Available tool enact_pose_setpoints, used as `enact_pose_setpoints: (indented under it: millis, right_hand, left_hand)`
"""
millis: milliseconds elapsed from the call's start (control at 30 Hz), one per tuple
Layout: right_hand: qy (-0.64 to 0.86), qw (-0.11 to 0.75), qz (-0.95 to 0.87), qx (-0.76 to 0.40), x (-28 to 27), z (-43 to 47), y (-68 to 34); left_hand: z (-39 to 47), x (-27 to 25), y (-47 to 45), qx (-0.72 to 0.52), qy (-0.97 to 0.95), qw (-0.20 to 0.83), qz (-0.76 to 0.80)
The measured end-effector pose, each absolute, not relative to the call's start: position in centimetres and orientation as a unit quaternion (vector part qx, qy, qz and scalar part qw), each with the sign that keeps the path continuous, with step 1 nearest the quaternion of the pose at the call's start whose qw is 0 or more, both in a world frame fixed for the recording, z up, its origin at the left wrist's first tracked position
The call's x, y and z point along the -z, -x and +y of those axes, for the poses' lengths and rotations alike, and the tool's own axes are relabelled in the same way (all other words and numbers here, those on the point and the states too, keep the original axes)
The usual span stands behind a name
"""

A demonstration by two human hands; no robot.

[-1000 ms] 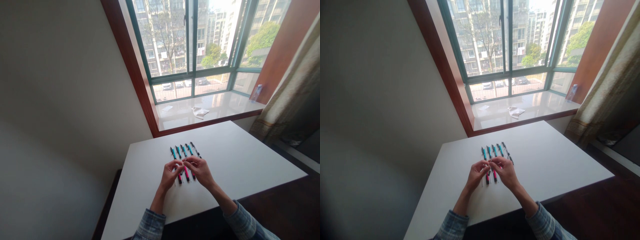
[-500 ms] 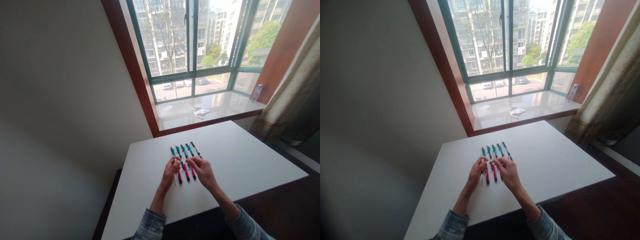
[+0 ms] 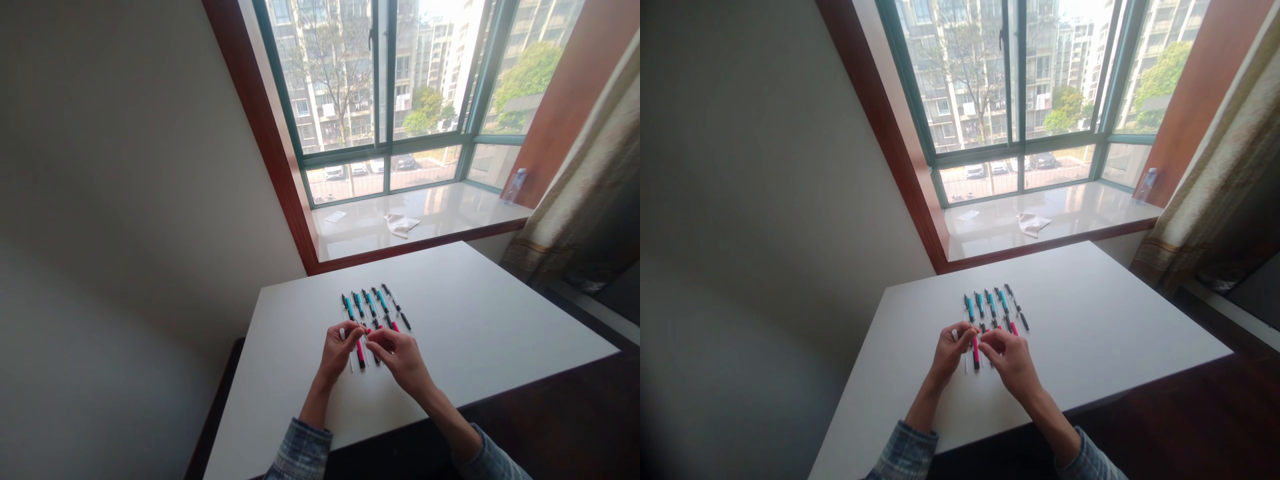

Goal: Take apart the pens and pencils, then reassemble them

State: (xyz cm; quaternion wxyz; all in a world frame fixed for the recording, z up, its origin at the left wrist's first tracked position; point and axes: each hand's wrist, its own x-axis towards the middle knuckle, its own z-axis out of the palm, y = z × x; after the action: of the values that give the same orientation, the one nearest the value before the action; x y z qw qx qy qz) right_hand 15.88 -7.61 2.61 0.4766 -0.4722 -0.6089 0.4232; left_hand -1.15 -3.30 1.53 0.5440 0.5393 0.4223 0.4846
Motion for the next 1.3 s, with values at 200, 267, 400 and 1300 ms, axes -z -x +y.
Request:
enact_pose_setpoints:
  millis: [200,267,400,1300]
  right_hand:
    - [0.492,0.479,-0.616,-0.386,-1.7,-9.4,-16.3]
    - [0.505,0.473,-0.625,-0.362,-1.2,-9.9,-17.2]
    - [0.553,0.457,-0.625,-0.306,0.2,-10.2,-20.2]
    - [0.571,0.387,-0.684,-0.237,2.4,-7.3,-25.0]
  left_hand:
    - [-3.3,-1.5,1.3,-0.485,-0.537,0.541,0.428]
    - [-3.2,-1.5,1.4,-0.504,-0.519,0.533,0.438]
    - [-2.9,-1.3,1.6,-0.539,-0.493,0.52,0.443]
    - [-3.1,-1.4,1.7,-0.504,-0.523,0.522,0.447]
